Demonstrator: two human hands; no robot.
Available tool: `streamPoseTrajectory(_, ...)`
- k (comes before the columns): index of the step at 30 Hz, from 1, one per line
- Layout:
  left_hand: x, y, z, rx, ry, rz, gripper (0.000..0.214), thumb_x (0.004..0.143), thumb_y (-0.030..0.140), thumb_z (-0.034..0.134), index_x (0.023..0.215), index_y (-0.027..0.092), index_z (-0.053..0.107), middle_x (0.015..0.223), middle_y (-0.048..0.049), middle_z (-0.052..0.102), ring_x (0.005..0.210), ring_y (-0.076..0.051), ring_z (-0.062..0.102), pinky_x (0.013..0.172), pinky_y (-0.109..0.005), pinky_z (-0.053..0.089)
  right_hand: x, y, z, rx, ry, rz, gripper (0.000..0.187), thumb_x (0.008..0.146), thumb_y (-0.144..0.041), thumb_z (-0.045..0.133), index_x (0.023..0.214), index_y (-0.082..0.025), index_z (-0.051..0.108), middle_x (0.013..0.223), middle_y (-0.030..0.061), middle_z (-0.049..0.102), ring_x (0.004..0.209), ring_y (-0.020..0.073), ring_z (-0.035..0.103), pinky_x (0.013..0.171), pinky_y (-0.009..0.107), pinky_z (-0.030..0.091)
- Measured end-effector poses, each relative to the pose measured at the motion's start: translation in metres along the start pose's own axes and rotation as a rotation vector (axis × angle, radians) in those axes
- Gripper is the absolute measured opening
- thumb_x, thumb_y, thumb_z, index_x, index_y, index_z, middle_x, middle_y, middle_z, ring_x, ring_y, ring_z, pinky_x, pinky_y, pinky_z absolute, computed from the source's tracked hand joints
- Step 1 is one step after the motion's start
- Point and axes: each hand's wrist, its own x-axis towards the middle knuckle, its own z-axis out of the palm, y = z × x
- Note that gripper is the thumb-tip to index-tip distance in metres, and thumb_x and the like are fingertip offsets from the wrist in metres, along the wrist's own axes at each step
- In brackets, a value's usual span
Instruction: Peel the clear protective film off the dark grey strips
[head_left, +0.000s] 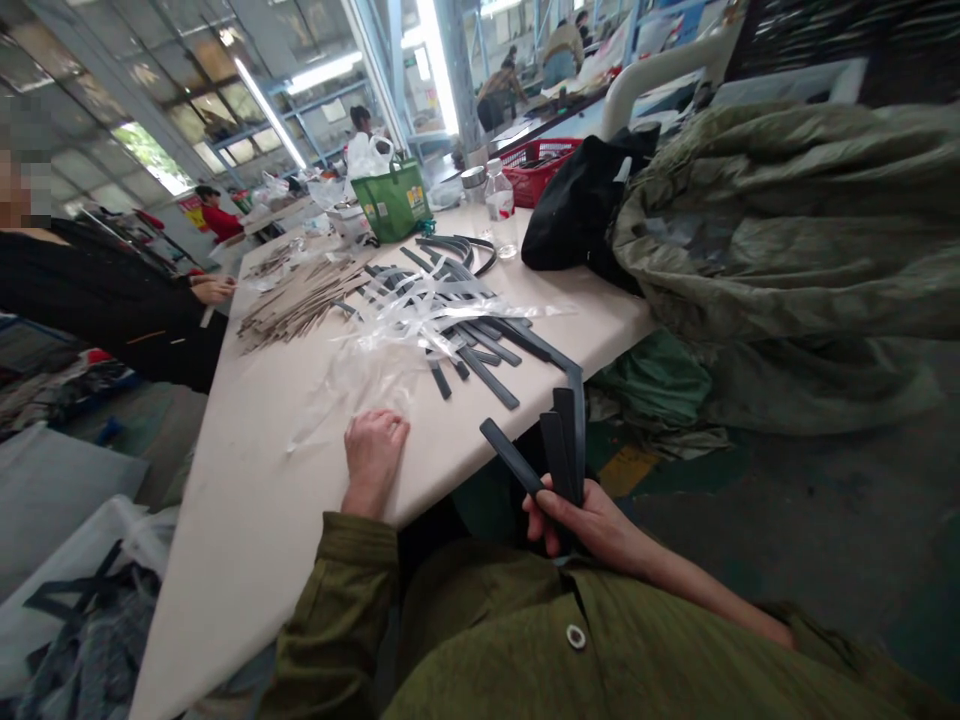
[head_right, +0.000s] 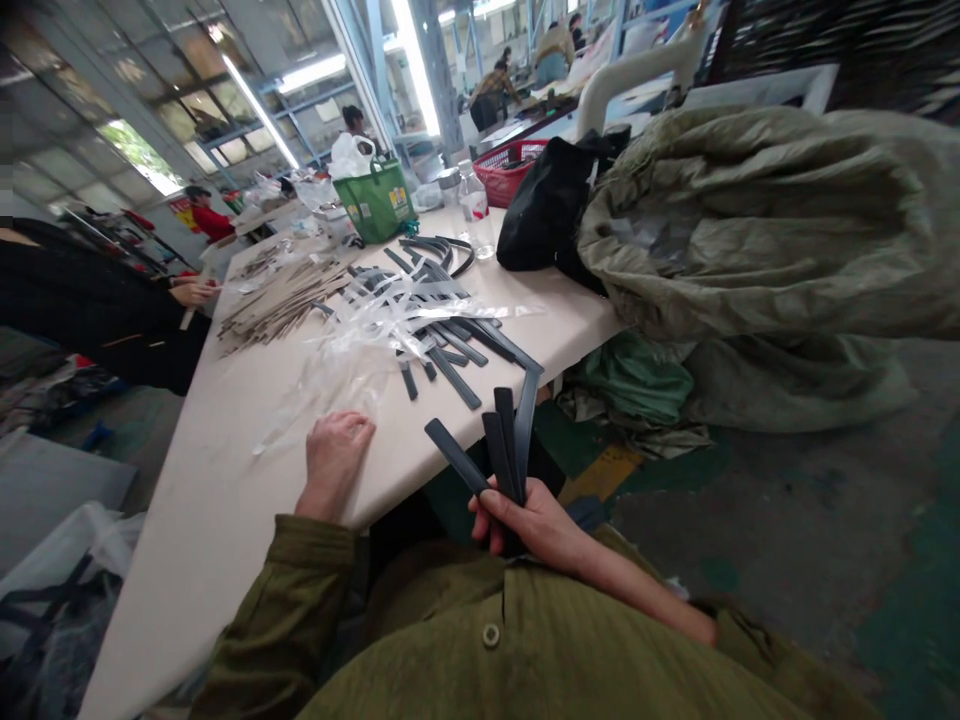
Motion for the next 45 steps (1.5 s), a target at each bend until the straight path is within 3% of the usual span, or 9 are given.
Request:
streamPoseTrajectory(5,-0.012,0.005,-0.012,-0.194,0.114,0.076,0.023,0.089,0.037,0.052,0.086,0.022,0.069,0.099,-0.0072,0.075,0.099,-0.025,0.065,0.100,-0.041,0.043,0.003,-0.012,-0.012,-0.076,0.033,-0.115,0.048,0.089,-0.061,0.059,0.088,-0.014,0.069,0.078,0.0055,0.070,0.048,0.0096,0.056,0.051,0.023,0.043)
streamPoseTrajectory(9,-0.016,0.007,-0.032,-0.248,-0.012,0.246,0.023,0.089,0.040,0.053,0.085,0.025,0.070,0.087,-0.0032,0.076,0.085,-0.023,0.069,0.107,-0.044,0.038,0.013,-0.040,-0.017,-0.166,0.026,-0.222,0.044,0.088,-0.058,0.062,0.098,-0.016,0.070,0.092,0.0062,0.070,0.052,0.0104,0.059,0.055,0.024,0.047)
streamPoseTrajectory(16,0.002,0.013,-0.056,-0.219,-0.187,0.527,0.022,0.089,0.038,0.056,0.082,0.027,0.074,0.083,-0.0018,0.076,0.082,-0.021,0.068,0.104,-0.043,0.042,0.058,-0.064,0.020,-0.411,-0.222,-0.361,0.040,0.091,-0.052,0.058,0.098,-0.015,0.073,0.105,0.0074,0.066,0.053,0.0086,0.059,0.051,0.022,0.049)
streamPoseTrajectory(19,0.014,0.013,-0.066,-0.246,-0.166,0.585,0.024,0.090,0.036,0.056,0.079,0.026,0.074,0.086,-0.0032,0.076,0.087,-0.022,0.068,0.103,-0.043,0.042,0.079,-0.059,0.030,-0.451,-0.262,-0.254,0.037,0.089,-0.047,0.061,0.096,-0.013,0.074,0.099,0.0071,0.068,0.049,0.0080,0.058,0.047,0.021,0.047)
streamPoseTrajectory(24,0.023,0.008,-0.070,-0.346,-0.058,0.530,0.021,0.090,0.037,0.057,0.088,0.026,0.075,0.094,-0.0033,0.077,0.086,-0.021,0.069,0.104,-0.044,0.040,0.090,-0.056,0.028,-0.239,-0.374,-0.058,0.040,0.085,-0.051,0.069,0.102,-0.014,0.075,0.104,0.0060,0.071,0.049,0.0065,0.058,0.051,0.020,0.048)
streamPoseTrajectory(33,0.014,0.012,-0.051,-0.528,-0.048,0.581,0.014,0.088,0.033,0.065,0.089,0.027,0.076,0.093,-0.0039,0.076,0.089,-0.021,0.069,0.096,-0.041,0.045,0.100,-0.059,0.006,0.134,-0.289,-0.147,0.033,0.084,-0.049,0.073,0.092,-0.017,0.073,0.135,0.0084,0.060,0.047,0.0015,0.050,0.060,0.023,0.056)
streamPoseTrajectory(37,0.014,0.012,-0.051,-0.565,-0.024,0.559,0.014,0.087,0.034,0.066,0.089,0.026,0.077,0.095,-0.0051,0.076,0.092,-0.022,0.068,0.094,-0.040,0.047,0.103,-0.053,0.009,0.034,-0.424,-0.102,0.039,0.083,-0.051,0.073,0.097,-0.014,0.073,0.122,0.0100,0.066,0.048,0.0038,0.053,0.056,0.023,0.054)
streamPoseTrajectory(42,0.014,0.012,-0.047,-0.584,-0.002,0.452,0.016,0.088,0.034,0.062,0.090,0.026,0.076,0.099,-0.0047,0.076,0.101,-0.024,0.066,0.101,-0.044,0.044,0.099,-0.043,0.019,-0.038,-0.515,-0.019,0.045,0.084,-0.052,0.072,0.106,-0.013,0.074,0.076,0.0013,0.070,0.048,0.0065,0.054,0.061,0.024,0.055)
streamPoseTrajectory(45,0.011,0.013,-0.043,-0.603,0.008,0.391,0.018,0.087,0.036,0.061,0.089,0.025,0.076,0.098,-0.0046,0.075,0.100,-0.023,0.066,0.098,-0.042,0.048,0.096,-0.044,0.021,-0.016,-0.517,-0.015,0.042,0.085,-0.049,0.071,0.104,-0.012,0.075,0.082,0.0030,0.071,0.046,0.0056,0.052,0.061,0.025,0.055)
